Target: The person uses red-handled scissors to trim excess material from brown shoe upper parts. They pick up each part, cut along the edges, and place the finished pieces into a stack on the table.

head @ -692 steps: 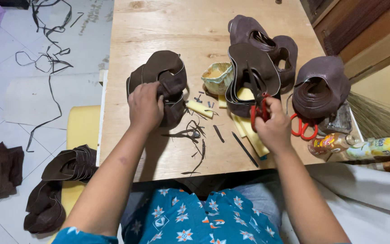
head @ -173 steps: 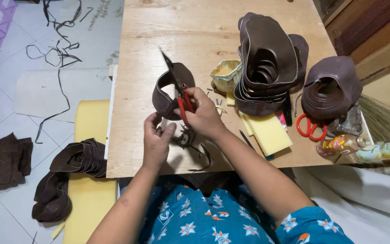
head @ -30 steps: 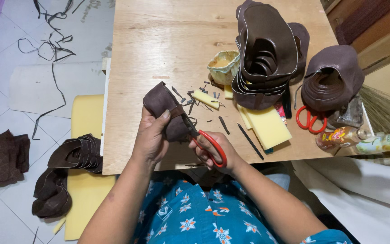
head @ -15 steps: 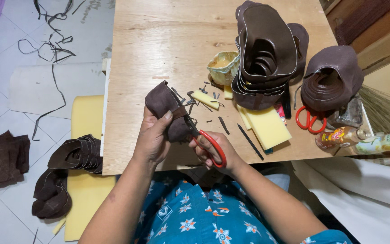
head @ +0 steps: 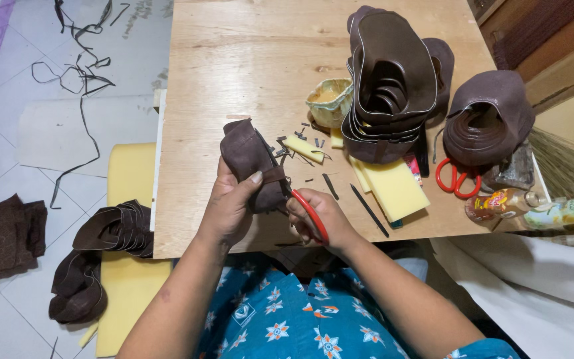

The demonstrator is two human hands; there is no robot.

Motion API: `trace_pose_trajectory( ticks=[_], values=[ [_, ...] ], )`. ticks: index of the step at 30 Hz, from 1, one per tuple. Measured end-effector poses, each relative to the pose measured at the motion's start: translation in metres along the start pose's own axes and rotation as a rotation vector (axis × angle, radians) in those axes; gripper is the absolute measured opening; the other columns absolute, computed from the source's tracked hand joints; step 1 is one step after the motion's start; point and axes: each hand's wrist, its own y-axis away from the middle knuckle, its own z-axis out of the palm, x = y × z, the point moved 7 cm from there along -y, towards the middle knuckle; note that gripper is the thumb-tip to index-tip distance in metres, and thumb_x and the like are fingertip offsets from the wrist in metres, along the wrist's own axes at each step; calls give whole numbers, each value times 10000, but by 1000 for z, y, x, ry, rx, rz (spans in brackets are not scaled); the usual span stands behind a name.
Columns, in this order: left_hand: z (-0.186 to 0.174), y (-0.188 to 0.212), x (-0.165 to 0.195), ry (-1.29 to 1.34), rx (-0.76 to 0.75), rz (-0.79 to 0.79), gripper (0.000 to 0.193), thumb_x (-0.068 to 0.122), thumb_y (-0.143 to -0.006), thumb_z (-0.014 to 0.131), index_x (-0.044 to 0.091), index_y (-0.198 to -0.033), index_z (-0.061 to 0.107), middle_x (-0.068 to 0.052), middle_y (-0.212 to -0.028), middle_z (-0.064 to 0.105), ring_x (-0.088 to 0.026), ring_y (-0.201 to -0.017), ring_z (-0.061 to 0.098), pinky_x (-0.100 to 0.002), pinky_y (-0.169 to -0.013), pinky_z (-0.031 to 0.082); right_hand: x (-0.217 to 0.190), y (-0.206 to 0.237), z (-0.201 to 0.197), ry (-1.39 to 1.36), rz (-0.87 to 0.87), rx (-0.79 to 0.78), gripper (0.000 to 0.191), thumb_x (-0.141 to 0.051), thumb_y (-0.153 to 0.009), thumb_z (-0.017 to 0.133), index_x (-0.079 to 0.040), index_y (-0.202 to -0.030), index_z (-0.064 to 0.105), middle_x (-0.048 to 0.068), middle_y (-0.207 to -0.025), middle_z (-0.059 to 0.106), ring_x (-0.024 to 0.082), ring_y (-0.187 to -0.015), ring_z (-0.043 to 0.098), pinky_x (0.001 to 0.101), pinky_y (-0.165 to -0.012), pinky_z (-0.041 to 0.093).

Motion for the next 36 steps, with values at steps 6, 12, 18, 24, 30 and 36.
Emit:
trace_pose_trajectory(
  ticks=[6, 12, 18, 24, 30, 36],
  values=[
    [0, 2, -1, 52, 2, -2, 594, 3, -962, 584, 145, -1501, 379, -73, -1366, 568, -191, -1261, 568, -379, -1065, 508, -4, 4, 3, 13, 19, 51, 304, -353, -987, 634, -69, -880, 620, 15, -626, 577, 77, -451, 533, 222, -401, 402],
    [3, 1, 11, 89, 22, 31, 572, 10, -966, 564, 136, -1493, 380, -92, -1338, 590, -198, -1207, 614, -385, -1026, 543, -4, -2, -2, 1, -96, 70, 312, -354, -1013, 618, -47, -960, 616, 16, -699, 581, 80, -532, 554, 234, -479, 465],
    [4, -1, 39, -15, 12, 155, 508, 11, -983, 561, 52, -1468, 414, -112, -1339, 605, -192, -1212, 633, -373, -1050, 556, -14, -1, -4, 93, -255, -159, 310, -282, -1039, 589, -57, -1251, 574, -7, -883, 554, 75, -810, 577, 254, -778, 531],
    [6, 0, 41, -124, 49, 193, 497, 11, -990, 579, 36, -1465, 433, -99, -1336, 601, -171, -1211, 616, -357, -1057, 542, -10, -4, -3, 108, -80, -39, 238, -204, -975, 630, -37, -1138, 588, 12, -816, 615, 105, -708, 610, 274, -658, 523],
    [2, 1, 32, -2, 52, 146, 505, 25, -982, 586, 60, -1458, 423, -94, -1321, 604, -172, -1200, 617, -360, -1055, 538, -16, 3, -3, 149, -44, 40, 218, -262, -961, 667, -51, -1010, 640, -4, -696, 586, 94, -584, 565, 269, -534, 503],
    [-3, 1, 30, -11, 65, 159, 481, 50, -1006, 589, 47, -1462, 437, -99, -1317, 611, -172, -1186, 620, -353, -1052, 531, -28, -2, -13, 461, -102, 290, 324, -323, -913, 750, -8, -918, 671, 51, -649, 609, 166, -552, 576, 329, -543, 487]
  ],
)
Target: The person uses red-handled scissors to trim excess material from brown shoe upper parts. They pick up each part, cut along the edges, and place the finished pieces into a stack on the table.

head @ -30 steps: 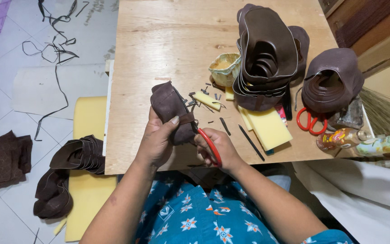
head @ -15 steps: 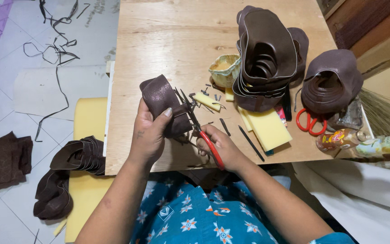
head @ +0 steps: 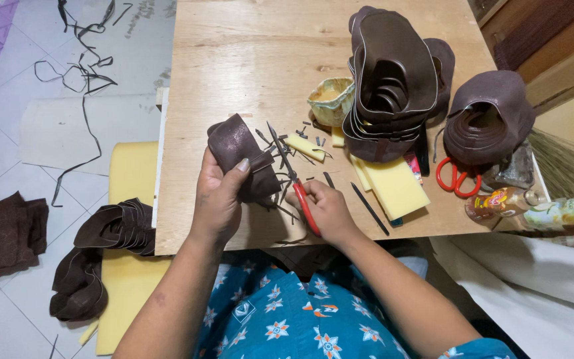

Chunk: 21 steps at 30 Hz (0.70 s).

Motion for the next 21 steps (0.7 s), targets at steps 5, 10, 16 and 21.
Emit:
trace_pose_trajectory(
  ticks=[5, 10, 16, 21],
  values=[
    [0, 5, 5, 6, -13, 6, 417, 74, -996, 606, 23, -1402, 523, -98, -1267, 666, -161, -1145, 655, -327, -1039, 535, -4, -19, -4, 825, 23, 16, 409, -396, -871, 754, -8, -949, 648, 183, -850, 706, 361, -823, 689, 472, -752, 540],
    [-4, 7, 8, -337, 15, 34, 251, 77, -987, 682, -16, -1219, 663, -76, -1117, 730, -126, -1013, 668, -287, -934, 540, -15, -20, 7, 946, -94, 19, 330, -276, -858, 718, -14, -1039, 630, 210, -985, 698, 382, -929, 686, 482, -825, 552],
    [-9, 10, -4, -411, 16, -28, 253, 85, -962, 677, -5, -1198, 686, -40, -1048, 725, -93, -932, 640, -258, -849, 526, -16, -17, 6, 896, -172, 17, 339, -253, -823, 744, -20, -1060, 675, 208, -1033, 657, 392, -958, 660, 479, -848, 541],
    [-8, 13, -18, -396, 24, -88, 263, 121, -977, 661, 4, -1212, 672, -42, -986, 711, -98, -865, 628, -272, -808, 532, -11, -16, 3, 874, -172, 18, 390, -257, -791, 770, -9, -1075, 670, 210, -1065, 638, 388, -1007, 641, 472, -885, 525]
  ],
)
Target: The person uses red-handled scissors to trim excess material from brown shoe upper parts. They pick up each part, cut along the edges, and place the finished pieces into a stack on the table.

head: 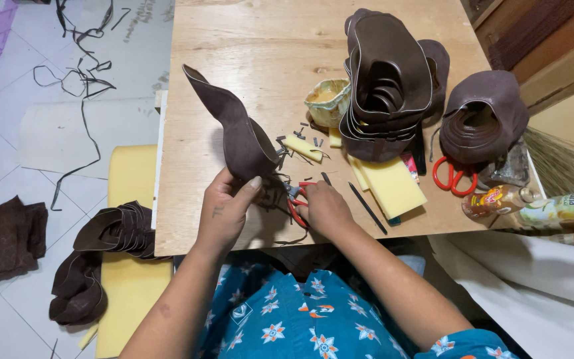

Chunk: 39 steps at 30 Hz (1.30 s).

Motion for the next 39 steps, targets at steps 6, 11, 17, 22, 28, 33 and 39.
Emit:
trace_pose_trajectory(
  ticks=[6, 11, 17, 22, 28, 33, 39],
  values=[
    [8, 10, -9, 73, -15, -58, 320, 265, -1017, 610, 7, -1192, 683, -44, -962, 733, -121, -878, 678, -283, -836, 559, 9, 1, -4, -10, 2, -2, 365, -267, -798, 774, -12, -1036, 670, 200, -1042, 620, 392, -994, 625, 473, -884, 518],
    [8, 14, -6, 47, 32, -45, 325, 266, -1020, 617, 3, -1194, 696, -52, -991, 738, -116, -896, 666, -279, -853, 544, 9, 2, -15, -106, -18, 57, 365, -267, -784, 774, -37, -1051, 679, 185, -1042, 617, 391, -1009, 607, 477, -882, 502],
    [11, 11, -13, 25, 53, -76, 340, 294, -1008, 625, -2, -1156, 705, -62, -955, 743, -127, -863, 671, -291, -824, 554, 9, 2, -16, -155, -78, 125, 405, -270, -796, 771, -40, -1116, 674, 186, -1033, 612, 397, -993, 598, 483, -863, 496],
    [17, 12, -17, 38, 8, -66, 320, 296, -1009, 630, -6, -1075, 716, -52, -906, 719, -122, -825, 638, -286, -801, 536, 10, 2, -11, -161, -28, 83, 448, -297, -790, 821, -65, -1138, 662, 169, -1053, 602, 392, -1015, 605, 480, -894, 499],
    [27, 10, -14, 5, -87, -55, 281, 244, -1013, 632, -18, -1061, 723, -39, -874, 681, -121, -827, 586, -289, -797, 503, 0, 21, -30, -682, -215, 73, 766, -91, -715, 795, -100, -1414, 483, 136, -1428, 456, 300, -890, 662, 367, -801, 580],
    [52, 9, 2, 74, -303, -40, 364, 222, -988, 610, -12, -1262, 655, -89, -1098, 713, -161, -1007, 668, -310, -913, 551, -20, 40, -74, -670, -507, 302, 524, -6, -782, 642, -25, -1305, 620, 161, -1333, 628, 292, -1169, 670, 362, -980, 552],
    [73, -6, 14, -47, -273, 6, 696, 249, -936, 647, 32, -1524, 345, -120, -1489, 461, -184, -1107, 622, -347, -951, 553, 27, 27, -149, -391, -421, 653, 174, 1, -868, 668, -3, -1040, 693, 152, -966, 672, 300, -920, 674, 384, -834, 544]
  ],
)
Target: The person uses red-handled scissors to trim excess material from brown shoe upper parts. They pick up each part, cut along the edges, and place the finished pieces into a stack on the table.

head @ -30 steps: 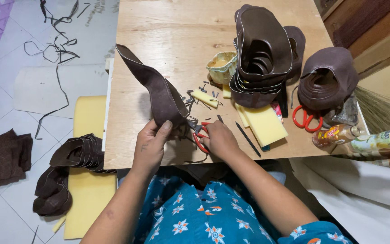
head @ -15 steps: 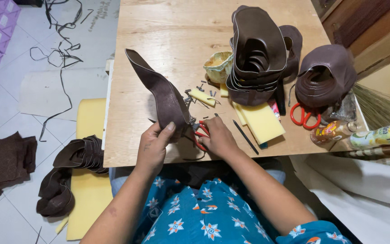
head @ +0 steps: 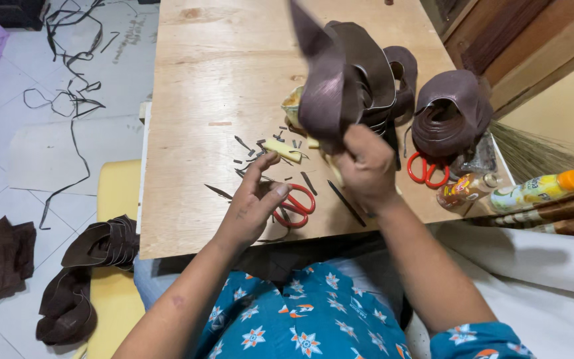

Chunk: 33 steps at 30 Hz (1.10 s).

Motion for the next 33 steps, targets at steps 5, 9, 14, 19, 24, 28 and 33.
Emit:
trace_pose_trajectory(
  ticks=[5, 9, 14, 19, 24, 28, 33],
  values=[
    [-13, -4, -18, -135, 101, -216, 651, 285, -903, 683, 43, -1459, 444, -159, -1242, 592, -183, -963, 629, -378, -785, 571, 26, -55, -34, 483, -99, 109, 88, -94, -923, 744, -52, -1000, 735, 138, -1035, 686, 352, -979, 621, 456, -858, 516],
    [-30, -4, -25, -227, 170, -327, 590, 313, -887, 697, 21, -1369, 520, -112, -1214, 635, -184, -890, 632, -353, -729, 559, 36, -67, -14, 639, 20, -173, 295, -343, -846, 834, -93, -991, 775, 90, -959, 709, 350, -974, 592, 469, -825, 455],
    [-31, -5, -25, -215, 144, -227, 557, 300, -909, 722, -25, -1331, 562, -136, -1201, 683, -160, -1037, 658, -299, -880, 547, 28, -62, 6, 784, -68, -413, 549, -557, -666, 891, -91, -923, 755, 79, -943, 723, 310, -1075, 604, 464, -950, 395],
    [-34, -2, -31, -259, 149, -316, 558, 305, -888, 720, -13, -1325, 581, -129, -1172, 708, -192, -1038, 671, -320, -906, 545, 19, -67, 18, 781, -143, -387, 876, -588, -390, 924, -53, -1057, 731, 158, -1081, 720, 319, -997, 618, 440, -850, 394],
    [-37, -1, -31, -240, 134, -307, 571, 333, -899, 715, -14, -1331, 576, -130, -1171, 705, -185, -1085, 660, -323, -949, 525, 41, -62, 36, 856, 108, -645, 635, -513, -514, 946, -104, -932, 701, 89, -844, 723, 283, -938, 655, 433, -892, 397],
    [-38, 4, -28, -238, 151, -286, 516, 285, -913, 708, -7, -1321, 586, -122, -1158, 707, -163, -988, 661, -291, -844, 538, 38, -65, 33, 835, 13, -617, 525, -505, -537, 943, -124, -811, 707, 88, -782, 716, 280, -888, 669, 434, -916, 396],
    [-32, 5, -22, -64, 203, -248, 413, 231, -954, 654, 11, -1302, 618, -143, -1088, 720, -137, -886, 709, -261, -685, 561, 32, -73, -7, 721, -98, -312, 487, -479, -621, 950, -111, -787, 677, 95, -794, 682, 318, -901, 628, 450, -942, 394]
  ],
)
